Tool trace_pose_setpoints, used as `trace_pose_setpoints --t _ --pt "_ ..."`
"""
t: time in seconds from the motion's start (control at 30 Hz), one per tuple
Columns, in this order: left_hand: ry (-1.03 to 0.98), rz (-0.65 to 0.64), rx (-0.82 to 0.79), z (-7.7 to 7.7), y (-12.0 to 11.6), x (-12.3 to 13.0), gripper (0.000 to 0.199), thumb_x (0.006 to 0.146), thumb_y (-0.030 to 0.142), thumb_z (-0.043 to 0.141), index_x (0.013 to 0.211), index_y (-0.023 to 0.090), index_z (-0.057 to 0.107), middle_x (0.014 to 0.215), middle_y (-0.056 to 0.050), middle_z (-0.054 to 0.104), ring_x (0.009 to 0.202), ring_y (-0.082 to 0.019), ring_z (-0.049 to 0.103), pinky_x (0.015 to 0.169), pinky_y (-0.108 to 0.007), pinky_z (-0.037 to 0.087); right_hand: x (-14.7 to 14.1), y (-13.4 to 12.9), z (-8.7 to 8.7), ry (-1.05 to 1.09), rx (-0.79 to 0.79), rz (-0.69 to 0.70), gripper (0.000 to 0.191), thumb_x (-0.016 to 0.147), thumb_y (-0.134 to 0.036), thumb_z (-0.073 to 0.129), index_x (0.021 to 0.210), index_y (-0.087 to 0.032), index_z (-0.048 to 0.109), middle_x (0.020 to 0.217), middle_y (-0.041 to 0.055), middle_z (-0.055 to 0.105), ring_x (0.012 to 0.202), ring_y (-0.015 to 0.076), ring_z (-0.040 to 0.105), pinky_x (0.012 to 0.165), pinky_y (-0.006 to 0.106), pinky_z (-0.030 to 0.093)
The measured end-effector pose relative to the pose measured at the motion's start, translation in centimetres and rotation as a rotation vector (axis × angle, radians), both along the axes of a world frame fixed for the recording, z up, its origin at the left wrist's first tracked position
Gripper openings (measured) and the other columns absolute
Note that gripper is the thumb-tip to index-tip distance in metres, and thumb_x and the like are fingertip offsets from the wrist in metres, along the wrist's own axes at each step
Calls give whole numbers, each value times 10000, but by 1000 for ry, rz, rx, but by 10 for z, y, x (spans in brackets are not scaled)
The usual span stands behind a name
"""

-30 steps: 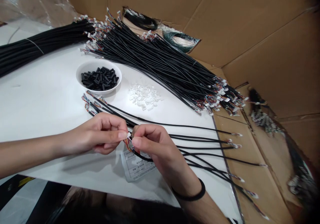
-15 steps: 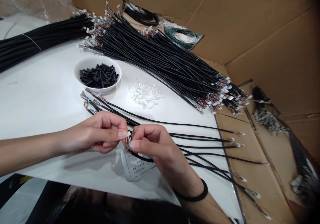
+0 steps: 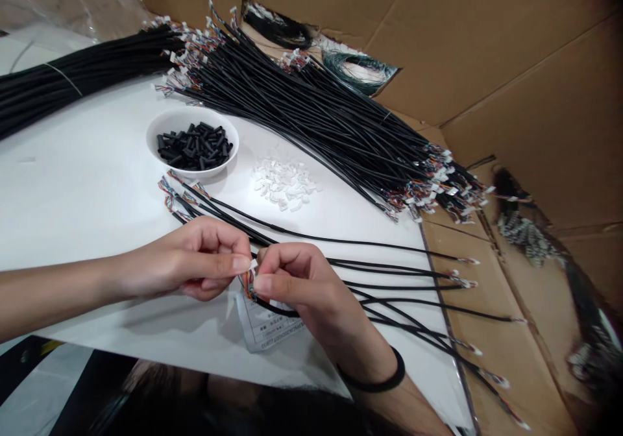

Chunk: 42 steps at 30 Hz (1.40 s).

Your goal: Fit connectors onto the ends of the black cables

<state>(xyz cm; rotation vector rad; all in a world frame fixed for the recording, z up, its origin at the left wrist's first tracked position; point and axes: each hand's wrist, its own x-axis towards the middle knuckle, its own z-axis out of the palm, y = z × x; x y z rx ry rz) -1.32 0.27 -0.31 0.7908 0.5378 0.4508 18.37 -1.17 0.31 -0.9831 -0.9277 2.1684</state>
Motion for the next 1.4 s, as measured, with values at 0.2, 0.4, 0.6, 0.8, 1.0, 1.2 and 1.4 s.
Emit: trace_pose_setpoints --t 0.2,0.4,0.6,0.8,1.0,1.2,1.4 --pt "30 2 28 2 1 2 234 905 247 603 709 121 587 469 54 420 385 -22 269 359 -111 197 -1 0 -1 29 -28 -7 206 626 -256 825 592 -146 654 552 -25 602 512 70 450 519 226 307" --pt "100 31 46 10 -1 2 221 898 210 593 697 119 573 475 53 422 396 -30 279 379 -133 186 -1 1 -2 27 -30 -2 182 622 -239 816 578 -151 663 548 -27 610 520 75 466 536 229 323" --pt "129 33 86 10 -1 2 225 892 230 595 697 119 577 466 55 411 400 -38 280 376 -145 175 -1 1 -2 17 -25 8 181 619 -239 810 568 -156 658 539 -29 600 519 80 462 535 235 325" --pt "138 43 105 9 -2 2 234 885 256 607 694 123 580 458 57 404 400 -40 273 377 -147 183 -2 1 -2 13 -18 -6 183 623 -237 803 568 -153 650 545 -23 607 523 81 461 542 238 328" --pt "147 44 114 10 -1 2 235 888 250 602 694 120 578 461 58 409 408 -39 276 387 -153 188 -2 1 -4 7 -3 -8 187 635 -251 802 571 -157 654 551 -20 608 537 87 478 552 239 347" --pt "153 41 130 10 -1 1 227 885 246 601 698 120 574 458 56 418 407 -42 288 383 -162 166 -1 0 -4 0 -6 -16 192 624 -258 808 571 -158 652 549 -21 609 530 88 475 543 238 346" --pt "167 41 137 12 -1 1 226 891 229 590 694 119 574 474 60 410 422 -43 296 406 -157 219 -1 0 -5 -1 0 -14 180 634 -244 803 578 -156 656 553 -23 609 533 84 478 551 238 349"
